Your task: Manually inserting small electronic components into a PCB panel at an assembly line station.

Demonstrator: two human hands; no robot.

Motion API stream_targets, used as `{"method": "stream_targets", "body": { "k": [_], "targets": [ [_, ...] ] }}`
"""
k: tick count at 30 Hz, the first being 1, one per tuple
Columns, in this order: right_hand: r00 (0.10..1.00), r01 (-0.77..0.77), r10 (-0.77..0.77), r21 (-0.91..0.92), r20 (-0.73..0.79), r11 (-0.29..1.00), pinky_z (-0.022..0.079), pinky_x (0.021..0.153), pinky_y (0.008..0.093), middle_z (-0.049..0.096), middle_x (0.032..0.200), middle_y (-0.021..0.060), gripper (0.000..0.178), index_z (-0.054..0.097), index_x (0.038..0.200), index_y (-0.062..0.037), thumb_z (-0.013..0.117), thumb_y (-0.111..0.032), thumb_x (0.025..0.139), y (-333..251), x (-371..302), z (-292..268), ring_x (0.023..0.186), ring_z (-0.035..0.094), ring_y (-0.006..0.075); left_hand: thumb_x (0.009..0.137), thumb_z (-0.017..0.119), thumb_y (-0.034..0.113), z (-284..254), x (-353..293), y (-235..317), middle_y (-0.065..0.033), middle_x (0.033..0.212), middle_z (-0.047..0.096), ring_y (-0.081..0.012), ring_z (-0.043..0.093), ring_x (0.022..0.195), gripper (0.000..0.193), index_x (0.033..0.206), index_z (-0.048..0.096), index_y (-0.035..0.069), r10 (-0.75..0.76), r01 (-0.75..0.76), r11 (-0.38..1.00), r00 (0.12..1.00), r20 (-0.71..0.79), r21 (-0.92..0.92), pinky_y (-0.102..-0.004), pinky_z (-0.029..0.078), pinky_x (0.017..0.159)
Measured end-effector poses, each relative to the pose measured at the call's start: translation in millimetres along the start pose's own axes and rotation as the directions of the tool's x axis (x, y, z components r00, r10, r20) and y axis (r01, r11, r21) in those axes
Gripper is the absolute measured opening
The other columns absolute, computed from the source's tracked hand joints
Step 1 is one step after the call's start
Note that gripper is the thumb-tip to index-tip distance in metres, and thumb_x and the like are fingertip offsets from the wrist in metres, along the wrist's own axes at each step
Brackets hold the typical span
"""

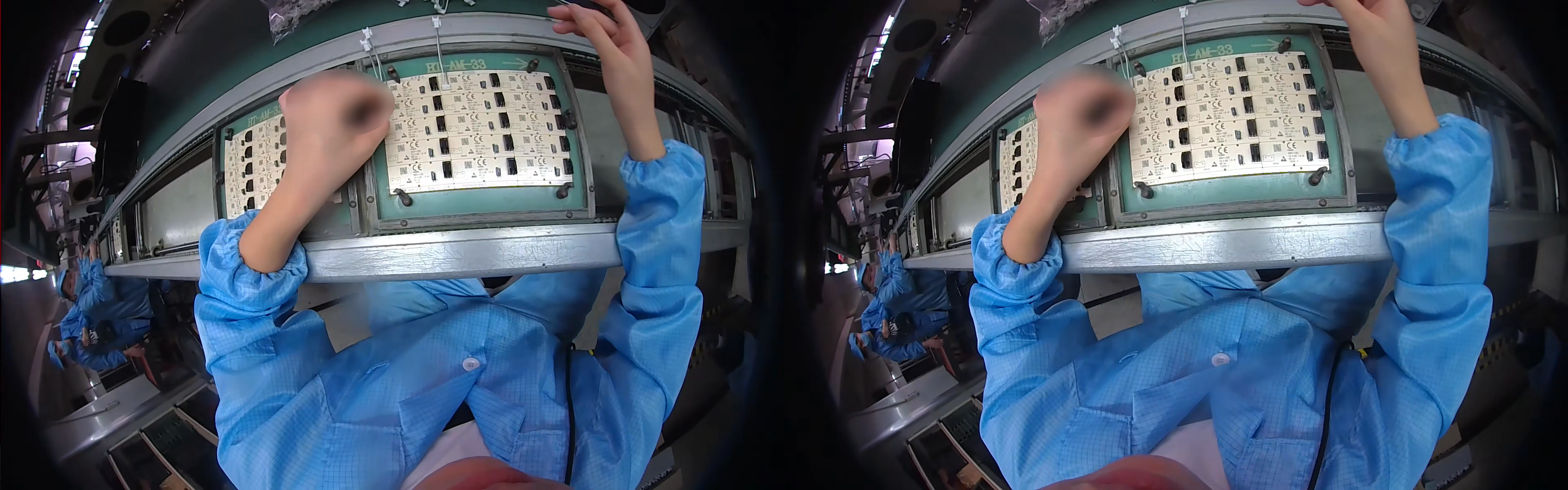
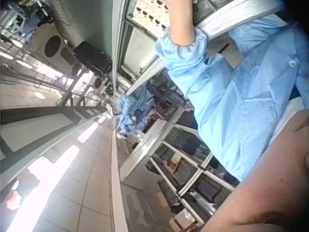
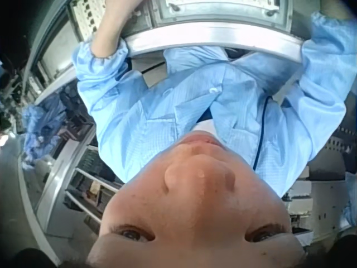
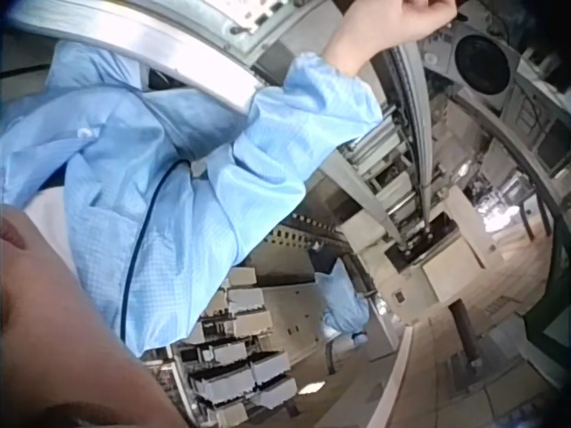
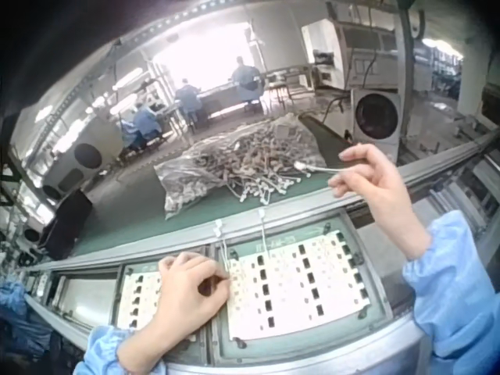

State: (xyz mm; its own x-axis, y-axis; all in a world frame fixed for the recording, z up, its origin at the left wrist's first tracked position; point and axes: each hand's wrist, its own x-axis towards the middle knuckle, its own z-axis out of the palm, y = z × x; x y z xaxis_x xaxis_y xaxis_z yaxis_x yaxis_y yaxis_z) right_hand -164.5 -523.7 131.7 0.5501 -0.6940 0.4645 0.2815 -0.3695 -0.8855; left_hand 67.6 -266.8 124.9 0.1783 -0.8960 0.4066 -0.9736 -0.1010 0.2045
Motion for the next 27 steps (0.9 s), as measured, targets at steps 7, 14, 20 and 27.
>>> {"method": "stream_targets", "body": {
  "k": [7,14,20,27],
  "targets": [
    [1.000,0.001,-0.001,-0.065,0.011,0.998,0.054,0.082,0.0271,0.072,0.096,0.0119,0.020,0.052,0.119,0.0019,0.060,-0.004,0.102,29.6,3.8,-4.6,0.089,0.069,0.0142,0.079,0.074,0.019,4.2,-2.6,7.9,0.0049,0.089,0.072,-0.0231,0.062,0.102,0.006,0.084,0.074,0.017,0.042,-0.040,0.999,0.996,-0.076,0.028,-0.0488,0.036,0.095],
    [0.993,0.051,-0.041,-0.087,0.110,0.995,0.053,0.082,0.0258,0.070,0.097,0.0091,0.018,0.052,0.117,0.0006,0.059,0.001,0.100,22.3,-6.7,-8.0,0.090,0.068,0.0132,0.077,0.075,0.019,1.9,-3.0,3.7,0.0071,0.094,0.071,-0.0226,0.059,0.103,0.005,0.081,0.075,0.017,0.010,-0.007,0.996,0.999,-0.033,0.084,-0.0474,0.037,0.094],
    [0.958,0.098,-0.237,0.586,0.165,0.805,0.054,0.081,0.0257,0.070,0.096,0.0089,0.018,0.051,0.116,0.0002,0.059,0.001,0.101,36.4,0.8,18.8,0.090,0.068,0.0131,0.077,0.075,0.019,2.3,4.9,0.8,0.0070,0.096,0.071,-0.0242,0.058,0.105,0.005,0.082,0.075,0.017,0.031,-0.029,0.998,0.999,0.028,-0.061,-0.0459,0.038,0.093],
    [0.997,0.068,-0.057,-0.190,0.061,0.980,0.055,0.082,0.0292,0.073,0.101,0.0105,0.014,0.061,0.109,-0.0004,0.065,-0.010,0.100,-5.0,-12.4,4.6,0.091,0.072,0.0171,0.079,0.076,0.021,-16.7,-6.8,12.9,0.0028,0.106,0.071,-0.0278,0.058,0.109,0.009,0.086,0.077,0.015,0.195,-0.195,0.971,0.981,0.014,0.139,-0.0448,0.041,0.092]
  ]
}}
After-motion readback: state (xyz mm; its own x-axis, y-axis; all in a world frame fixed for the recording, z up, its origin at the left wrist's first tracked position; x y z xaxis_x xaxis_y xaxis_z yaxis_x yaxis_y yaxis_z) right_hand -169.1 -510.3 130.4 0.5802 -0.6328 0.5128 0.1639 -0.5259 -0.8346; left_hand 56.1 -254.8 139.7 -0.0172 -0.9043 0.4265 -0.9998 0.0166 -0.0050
